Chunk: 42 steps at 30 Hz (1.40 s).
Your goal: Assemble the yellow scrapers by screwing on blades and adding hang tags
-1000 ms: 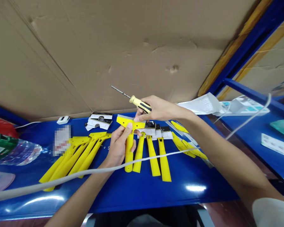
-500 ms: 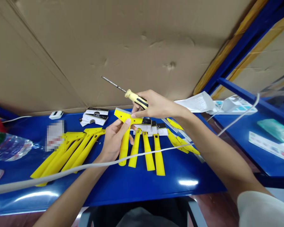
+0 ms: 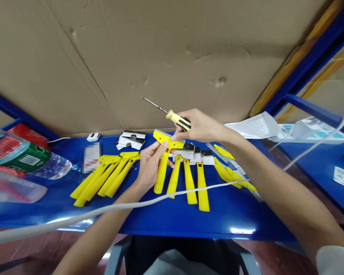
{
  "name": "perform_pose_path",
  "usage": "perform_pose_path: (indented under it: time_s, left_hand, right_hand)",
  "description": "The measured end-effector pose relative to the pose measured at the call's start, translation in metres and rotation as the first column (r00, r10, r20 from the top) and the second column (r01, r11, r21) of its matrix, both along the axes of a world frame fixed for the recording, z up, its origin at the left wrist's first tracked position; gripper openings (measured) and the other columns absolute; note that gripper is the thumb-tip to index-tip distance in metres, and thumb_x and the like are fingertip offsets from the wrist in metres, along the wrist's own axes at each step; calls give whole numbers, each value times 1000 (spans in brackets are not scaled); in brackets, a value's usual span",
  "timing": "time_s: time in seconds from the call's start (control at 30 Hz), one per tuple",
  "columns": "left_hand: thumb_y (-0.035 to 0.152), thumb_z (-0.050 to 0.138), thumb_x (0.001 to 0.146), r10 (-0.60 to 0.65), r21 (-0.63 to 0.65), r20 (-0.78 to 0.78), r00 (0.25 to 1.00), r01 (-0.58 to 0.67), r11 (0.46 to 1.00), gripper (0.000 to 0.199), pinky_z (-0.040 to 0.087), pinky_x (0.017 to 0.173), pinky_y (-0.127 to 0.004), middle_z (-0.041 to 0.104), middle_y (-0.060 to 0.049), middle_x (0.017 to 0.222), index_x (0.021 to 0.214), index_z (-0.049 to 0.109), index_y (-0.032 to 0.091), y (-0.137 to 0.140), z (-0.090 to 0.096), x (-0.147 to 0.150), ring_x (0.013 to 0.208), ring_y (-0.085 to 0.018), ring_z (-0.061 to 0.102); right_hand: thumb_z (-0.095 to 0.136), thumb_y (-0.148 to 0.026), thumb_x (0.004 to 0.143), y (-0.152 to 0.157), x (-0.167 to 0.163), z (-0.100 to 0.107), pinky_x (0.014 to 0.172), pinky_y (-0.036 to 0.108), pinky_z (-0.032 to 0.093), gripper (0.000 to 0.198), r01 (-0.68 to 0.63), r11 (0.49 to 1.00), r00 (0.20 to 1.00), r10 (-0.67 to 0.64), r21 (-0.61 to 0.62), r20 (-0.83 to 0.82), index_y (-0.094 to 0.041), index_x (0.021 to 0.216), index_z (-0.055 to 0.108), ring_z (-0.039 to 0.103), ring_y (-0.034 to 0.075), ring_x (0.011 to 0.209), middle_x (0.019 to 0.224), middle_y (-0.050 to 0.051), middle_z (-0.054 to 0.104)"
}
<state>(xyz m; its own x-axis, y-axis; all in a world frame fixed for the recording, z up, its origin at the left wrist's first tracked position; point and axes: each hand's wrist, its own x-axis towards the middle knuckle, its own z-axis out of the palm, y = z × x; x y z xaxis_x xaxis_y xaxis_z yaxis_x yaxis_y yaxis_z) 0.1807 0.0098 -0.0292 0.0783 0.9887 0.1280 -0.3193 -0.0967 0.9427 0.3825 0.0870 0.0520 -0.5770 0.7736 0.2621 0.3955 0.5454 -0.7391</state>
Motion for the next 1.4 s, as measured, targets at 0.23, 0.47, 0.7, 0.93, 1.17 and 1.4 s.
perform_pose_path:
  time_s: [0.23, 0.47, 0.7, 0.93, 1.17, 1.4]
  left_hand:
    - [46, 85, 92, 13, -39, 24, 1000, -12, 999, 35, 61, 51, -24, 78, -8, 92, 106, 80, 15, 1, 3, -2, 68, -17, 73]
    - [45, 92, 84, 304, 33, 106, 947, -309, 951, 34, 57, 51, -20, 77, -5, 92, 92, 76, 16, 15, 23, -23, 67, -13, 71]
    - [42, 88, 90, 496, 138, 231, 837, -533, 835, 27, 60, 60, -20, 77, -5, 96, 98, 76, 20, 37, 32, -60, 85, -14, 73]
    - [39, 78, 99, 532, 150, 211, 820, -565, 811, 16, 60, 67, -19, 78, -4, 105, 96, 74, 24, 44, 35, -83, 96, -15, 74]
    - [42, 77, 101, 473, 159, 192, 860, -503, 850, 20, 60, 64, -20, 77, -6, 106, 105, 75, 22, 42, 33, -72, 94, -15, 71]
    - [48, 86, 93, 412, 103, 133, 901, -426, 899, 27, 60, 62, -19, 79, -6, 106, 100, 77, 23, 41, 27, -63, 94, -17, 74]
  right_hand:
    - [91, -38, 78, 2, -2, -2, 66, 32, 51, 41, -16, 994, 995, 5, -107, -98, -23, 80, 53, 68, 18, 71, 80, 1, 76]
    - [79, -62, 92, 6, -1, -6, 60, 31, 42, 45, 70, 996, 998, -70, -53, 3, -21, 82, 66, 58, 15, 65, 76, 0, 66]
    - [87, -47, 89, -6, -27, -29, 62, 30, 37, 31, -268, 958, 935, 284, -100, 211, -20, 86, 72, 56, 14, 68, 80, -2, 69]
    - [80, -17, 91, -21, -65, -75, 73, 31, 39, 16, -475, 880, 798, 442, -24, 411, -20, 87, 65, 64, 21, 84, 90, 4, 72]
    - [78, -14, 91, -18, -67, -92, 66, 30, 33, 19, -460, 883, 824, 464, -95, 325, -20, 82, 63, 55, 15, 68, 75, -1, 63]
    - [75, -19, 97, -18, -67, -92, 67, 30, 33, 15, -463, 881, 805, 464, -98, 370, -19, 86, 64, 56, 16, 70, 80, 2, 66]
